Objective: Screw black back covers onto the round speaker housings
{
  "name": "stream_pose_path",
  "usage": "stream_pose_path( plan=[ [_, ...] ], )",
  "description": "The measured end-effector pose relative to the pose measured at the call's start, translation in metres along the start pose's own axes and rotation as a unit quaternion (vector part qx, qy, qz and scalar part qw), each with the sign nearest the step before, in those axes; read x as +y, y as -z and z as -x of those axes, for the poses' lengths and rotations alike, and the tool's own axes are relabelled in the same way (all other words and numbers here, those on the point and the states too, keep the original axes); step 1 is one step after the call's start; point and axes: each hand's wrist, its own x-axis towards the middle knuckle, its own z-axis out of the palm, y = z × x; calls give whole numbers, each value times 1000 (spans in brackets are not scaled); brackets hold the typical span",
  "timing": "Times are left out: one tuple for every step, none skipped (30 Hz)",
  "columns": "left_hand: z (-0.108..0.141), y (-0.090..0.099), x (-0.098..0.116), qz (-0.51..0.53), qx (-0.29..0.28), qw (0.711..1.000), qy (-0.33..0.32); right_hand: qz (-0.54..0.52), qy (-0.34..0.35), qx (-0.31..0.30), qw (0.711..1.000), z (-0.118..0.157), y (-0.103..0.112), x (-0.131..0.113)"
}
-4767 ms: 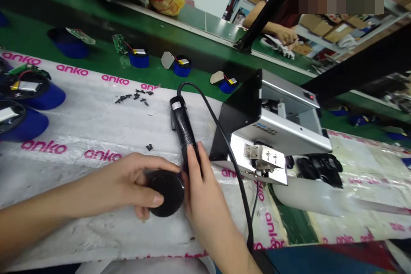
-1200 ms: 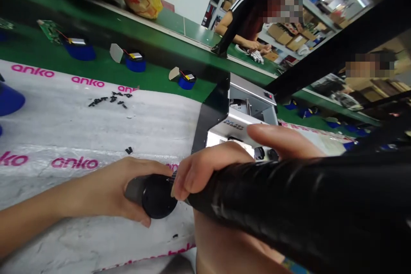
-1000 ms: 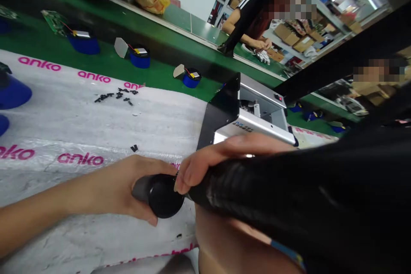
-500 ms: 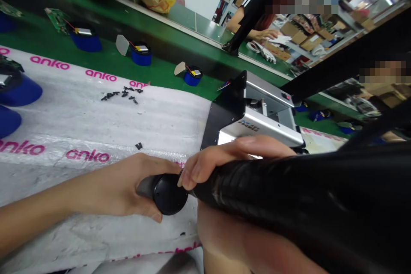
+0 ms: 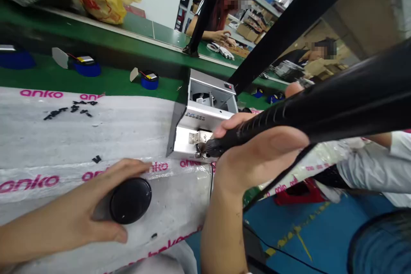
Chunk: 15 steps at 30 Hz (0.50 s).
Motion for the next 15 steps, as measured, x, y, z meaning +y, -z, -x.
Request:
stream_pose_path(
  plan=[
    [-3, -3, 1, 19, 22, 999, 21, 11, 0, 0, 1000, 2, -1, 0],
    [-6, -4, 2, 45, 39, 998, 36, 13, -24, -5, 1000, 4, 0, -2],
    [-9, -4, 2, 72, 41, 996, 40, 4, -45, -9, 999, 6, 3, -5],
    [-10, -3, 3, 95, 32, 994, 32, -13, -60, -27, 998, 8, 6, -10],
    [-11, -2, 4, 110, 19, 994, 17, -35, -71, -56, 995, 10, 9, -16],
    [-11, 0, 4, 116, 9, 993, 0, -59, -84, -100, 990, 14, 12, -22],
    [-11, 2, 5, 118, 2, 993, -14, -83, -97, -156, 979, 19, 12, -29],
    [-11, 3, 5, 116, -2, 993, -24, -104, -109, -210, 966, 26, 10, -35],
    [-10, 4, 4, 115, -1, 993, -28, -115, -121, -235, 958, 34, 6, -41],
    [-10, 5, 4, 115, 0, 993, -31, -121, -128, -227, 958, 41, 0, -46],
    [-9, 5, 4, 116, 0, 993, -35, -123, -133, -203, 962, 49, -6, -49],
    [-9, 6, 4, 116, -2, 992, -40, -122, -136, -184, 966, 55, -11, -51],
    [-9, 6, 3, 113, -3, 993, -44, -122, -139, -170, 968, 59, -15, -51],
    [-9, 6, 3, 107, -3, 993, -48, -126, -145, -178, 965, 60, -16, -49],
    [-9, 6, 4, 100, -5, 994, -53, -121, -152, -222, 956, 60, -14, -47]
  ],
)
